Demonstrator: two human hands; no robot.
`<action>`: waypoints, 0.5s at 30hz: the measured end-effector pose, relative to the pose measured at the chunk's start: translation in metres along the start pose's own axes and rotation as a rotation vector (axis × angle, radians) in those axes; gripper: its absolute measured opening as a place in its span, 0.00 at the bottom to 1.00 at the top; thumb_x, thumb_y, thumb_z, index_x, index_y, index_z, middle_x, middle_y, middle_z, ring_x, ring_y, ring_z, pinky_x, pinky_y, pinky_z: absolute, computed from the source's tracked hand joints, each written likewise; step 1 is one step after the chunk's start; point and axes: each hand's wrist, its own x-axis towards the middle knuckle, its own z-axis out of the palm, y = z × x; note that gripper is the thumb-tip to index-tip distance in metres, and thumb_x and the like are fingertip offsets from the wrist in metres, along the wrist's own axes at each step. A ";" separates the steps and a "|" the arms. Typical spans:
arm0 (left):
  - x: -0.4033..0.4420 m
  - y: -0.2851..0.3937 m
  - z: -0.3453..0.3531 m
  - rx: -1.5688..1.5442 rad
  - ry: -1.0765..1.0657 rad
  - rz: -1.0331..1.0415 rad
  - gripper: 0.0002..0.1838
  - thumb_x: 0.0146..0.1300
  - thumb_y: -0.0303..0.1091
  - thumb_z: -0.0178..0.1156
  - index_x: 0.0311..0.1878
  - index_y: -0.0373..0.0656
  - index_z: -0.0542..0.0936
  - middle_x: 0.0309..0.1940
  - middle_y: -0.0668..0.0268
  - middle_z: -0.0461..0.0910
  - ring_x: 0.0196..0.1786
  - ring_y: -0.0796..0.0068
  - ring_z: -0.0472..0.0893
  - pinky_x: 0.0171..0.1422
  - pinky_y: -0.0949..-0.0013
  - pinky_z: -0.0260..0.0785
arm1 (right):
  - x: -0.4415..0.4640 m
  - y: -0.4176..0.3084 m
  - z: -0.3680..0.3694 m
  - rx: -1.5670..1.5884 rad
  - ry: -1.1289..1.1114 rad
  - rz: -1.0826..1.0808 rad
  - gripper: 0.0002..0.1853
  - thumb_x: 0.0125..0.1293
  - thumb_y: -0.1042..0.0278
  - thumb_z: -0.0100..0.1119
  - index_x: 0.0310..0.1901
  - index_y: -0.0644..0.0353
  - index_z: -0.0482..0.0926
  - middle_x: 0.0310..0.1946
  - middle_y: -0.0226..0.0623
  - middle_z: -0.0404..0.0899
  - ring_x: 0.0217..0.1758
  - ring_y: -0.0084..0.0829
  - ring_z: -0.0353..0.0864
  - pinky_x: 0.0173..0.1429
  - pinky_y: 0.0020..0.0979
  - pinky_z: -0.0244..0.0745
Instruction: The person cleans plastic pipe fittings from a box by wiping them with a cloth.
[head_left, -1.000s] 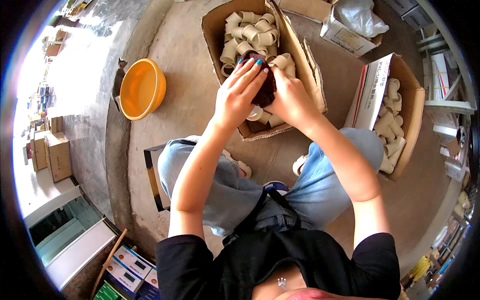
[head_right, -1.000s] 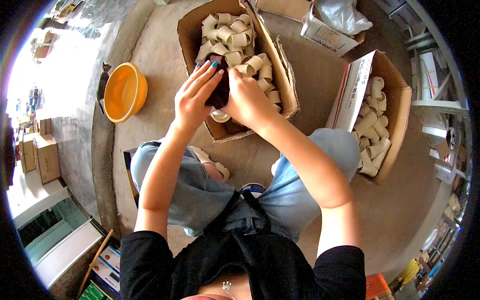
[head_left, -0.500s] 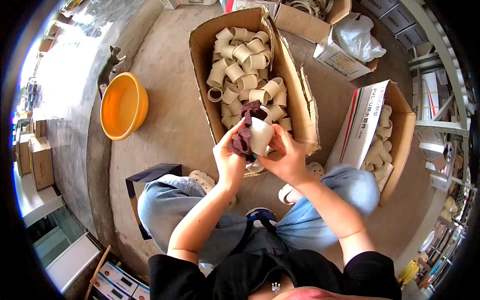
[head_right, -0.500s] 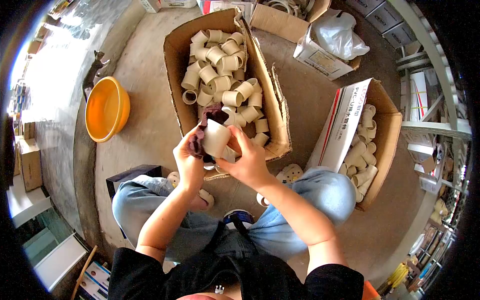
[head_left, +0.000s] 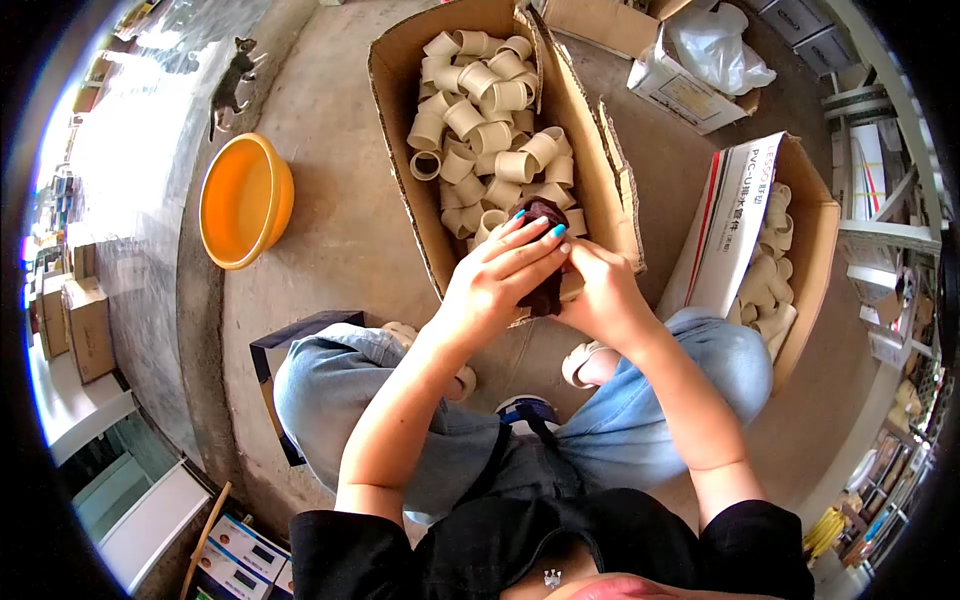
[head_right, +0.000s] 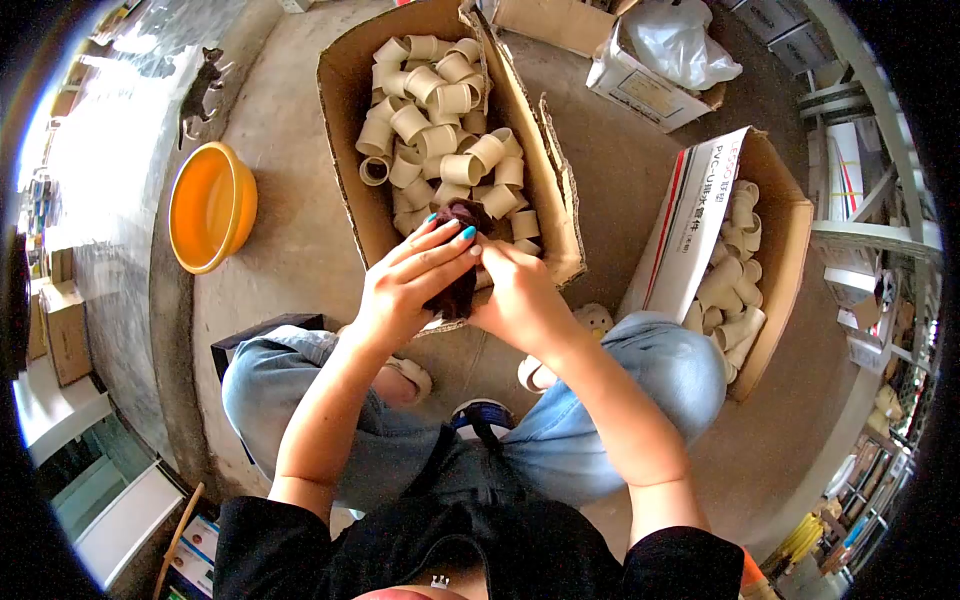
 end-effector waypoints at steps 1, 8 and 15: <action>0.000 0.001 0.002 0.006 0.020 -0.009 0.25 0.40 0.19 0.60 0.47 0.40 0.81 0.49 0.56 0.79 0.58 0.59 0.75 0.65 0.58 0.64 | -0.001 0.001 0.000 -0.025 -0.015 0.014 0.32 0.40 0.71 0.71 0.50 0.70 0.70 0.35 0.51 0.78 0.38 0.45 0.81 0.42 0.37 0.77; -0.002 0.007 0.019 -0.314 0.348 -0.555 0.22 0.47 0.16 0.58 0.49 0.37 0.78 0.41 0.56 0.81 0.44 0.70 0.81 0.51 0.73 0.71 | -0.011 0.002 0.015 0.280 0.197 0.155 0.33 0.43 0.70 0.72 0.52 0.68 0.70 0.41 0.49 0.78 0.43 0.40 0.82 0.45 0.33 0.78; 0.002 0.015 0.020 -0.872 0.528 -0.860 0.14 0.55 0.17 0.57 0.46 0.33 0.78 0.34 0.67 0.81 0.37 0.84 0.75 0.46 0.77 0.69 | -0.005 -0.003 0.017 0.275 0.265 0.008 0.35 0.44 0.74 0.70 0.56 0.65 0.66 0.48 0.47 0.74 0.50 0.42 0.78 0.52 0.35 0.76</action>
